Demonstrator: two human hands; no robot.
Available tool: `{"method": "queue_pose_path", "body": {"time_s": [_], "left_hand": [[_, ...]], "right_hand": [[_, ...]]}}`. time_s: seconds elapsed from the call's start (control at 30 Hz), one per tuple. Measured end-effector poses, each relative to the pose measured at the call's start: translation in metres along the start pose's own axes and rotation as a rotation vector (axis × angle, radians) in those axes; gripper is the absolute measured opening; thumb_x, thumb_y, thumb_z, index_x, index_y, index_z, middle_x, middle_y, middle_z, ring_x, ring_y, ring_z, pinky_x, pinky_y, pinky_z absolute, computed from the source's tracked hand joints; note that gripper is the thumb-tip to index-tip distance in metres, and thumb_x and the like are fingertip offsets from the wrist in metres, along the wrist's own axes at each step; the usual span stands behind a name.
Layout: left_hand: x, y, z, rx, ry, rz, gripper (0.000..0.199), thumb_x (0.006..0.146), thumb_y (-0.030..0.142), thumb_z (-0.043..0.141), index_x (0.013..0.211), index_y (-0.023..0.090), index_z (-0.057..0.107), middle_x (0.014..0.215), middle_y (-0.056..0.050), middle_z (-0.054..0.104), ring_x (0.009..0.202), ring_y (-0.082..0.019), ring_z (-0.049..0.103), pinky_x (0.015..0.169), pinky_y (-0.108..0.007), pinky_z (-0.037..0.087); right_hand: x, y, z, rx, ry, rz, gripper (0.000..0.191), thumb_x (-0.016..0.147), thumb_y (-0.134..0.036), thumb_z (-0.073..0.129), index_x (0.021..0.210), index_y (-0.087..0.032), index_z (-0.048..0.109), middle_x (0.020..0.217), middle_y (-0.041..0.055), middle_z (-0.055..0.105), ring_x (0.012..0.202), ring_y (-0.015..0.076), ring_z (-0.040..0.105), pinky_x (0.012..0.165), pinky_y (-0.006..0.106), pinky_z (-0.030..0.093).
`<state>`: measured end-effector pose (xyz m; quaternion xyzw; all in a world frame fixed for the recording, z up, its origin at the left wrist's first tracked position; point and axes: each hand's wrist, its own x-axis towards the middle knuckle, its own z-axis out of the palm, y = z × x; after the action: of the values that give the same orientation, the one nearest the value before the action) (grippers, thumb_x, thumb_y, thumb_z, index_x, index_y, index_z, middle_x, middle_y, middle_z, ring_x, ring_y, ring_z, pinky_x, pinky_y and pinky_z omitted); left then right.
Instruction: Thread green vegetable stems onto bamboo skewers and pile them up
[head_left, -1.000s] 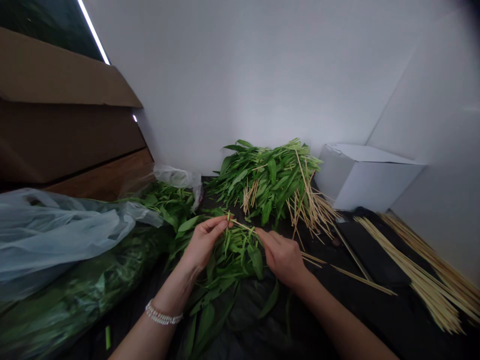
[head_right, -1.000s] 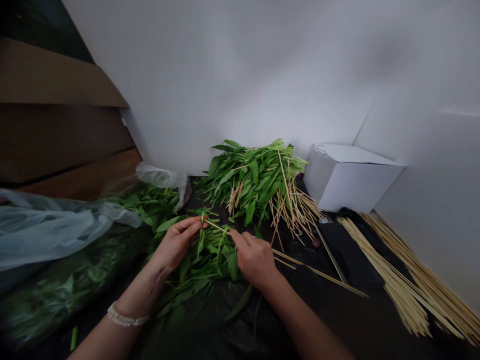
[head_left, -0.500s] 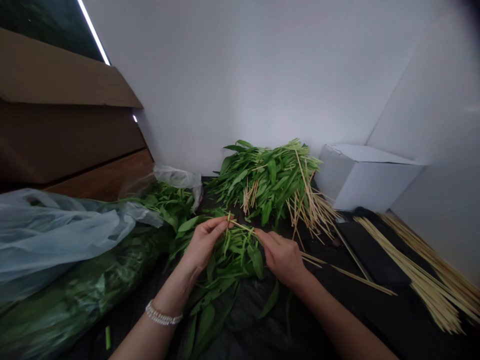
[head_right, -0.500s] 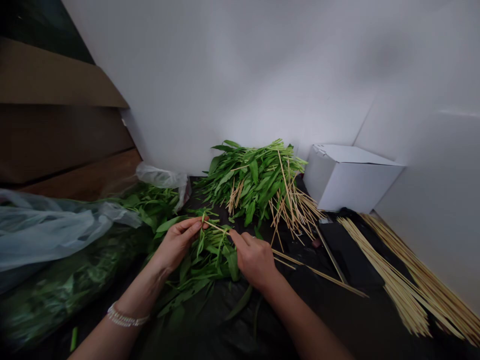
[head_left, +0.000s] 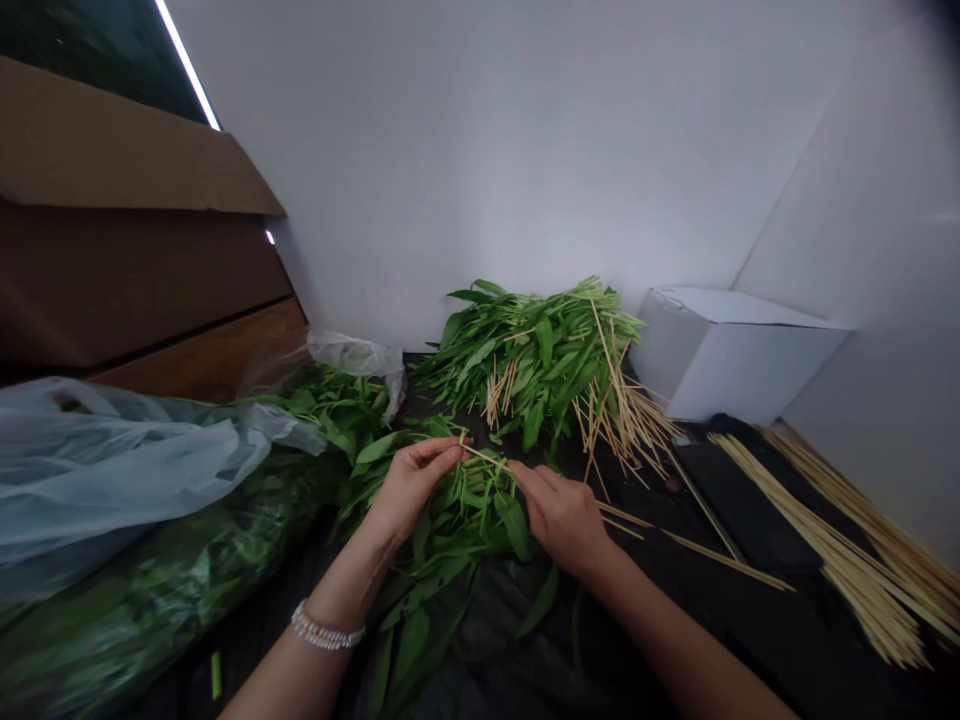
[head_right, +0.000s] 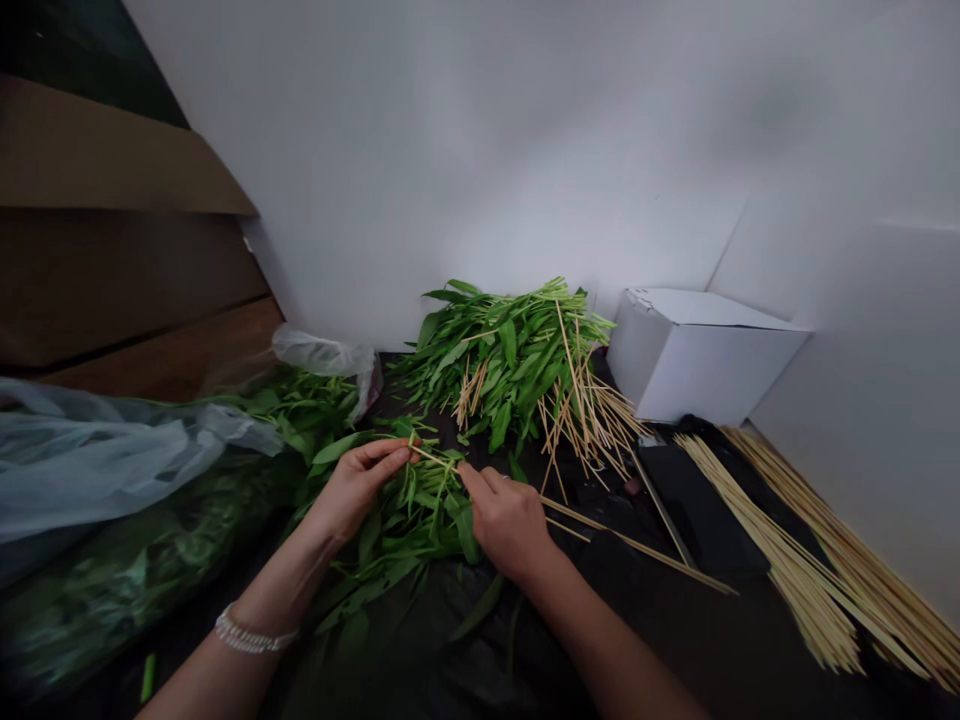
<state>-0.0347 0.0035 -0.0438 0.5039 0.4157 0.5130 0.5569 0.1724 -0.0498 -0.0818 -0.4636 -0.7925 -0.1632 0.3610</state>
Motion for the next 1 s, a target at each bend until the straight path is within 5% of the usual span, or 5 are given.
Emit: {"method": "queue_pose_path", "body": {"time_s": [0.33,0.7,1.0], "left_hand": [[0.002,0.001,-0.002,-0.173,-0.043,-0.152,0.027,0.058,0.028,0.087,0.079,0.015,0.076,0.073,-0.003,0.075,0.062,-0.012,0.065,0.065,-0.022,0.05],[-0.006,-0.004,0.01,0.03,-0.139,-0.065,0.018,0.063,0.031,0.083,0.073,0.017,0.077,0.075,-0.004,0.075,0.068,-0.015,0.065,0.072,-0.025,0.05],[-0.002,-0.002,0.005,0.116,-0.09,0.027,0.032,0.074,0.044,0.073,0.09,0.016,0.076,0.086,-0.009,0.076,0.076,-0.019,0.065,0.075,-0.029,0.05]], "right_hand": [[-0.002,-0.001,0.002,0.035,-0.015,0.003,0.036,0.092,-0.011,0.036,0.119,-0.012,0.061,0.077,0.0044,0.064,0.068,0.0139,0.061,0.061,0.024,0.043],[-0.002,-0.007,0.007,0.089,-0.029,0.016,0.034,0.093,-0.012,0.036,0.117,-0.014,0.059,0.078,0.0047,0.065,0.069,0.0143,0.062,0.064,0.024,0.045],[0.006,0.0,-0.01,0.117,0.229,0.119,0.024,0.094,-0.014,0.034,0.096,-0.017,0.058,0.079,0.0052,0.063,0.074,0.0177,0.057,0.07,0.03,0.042]]}}
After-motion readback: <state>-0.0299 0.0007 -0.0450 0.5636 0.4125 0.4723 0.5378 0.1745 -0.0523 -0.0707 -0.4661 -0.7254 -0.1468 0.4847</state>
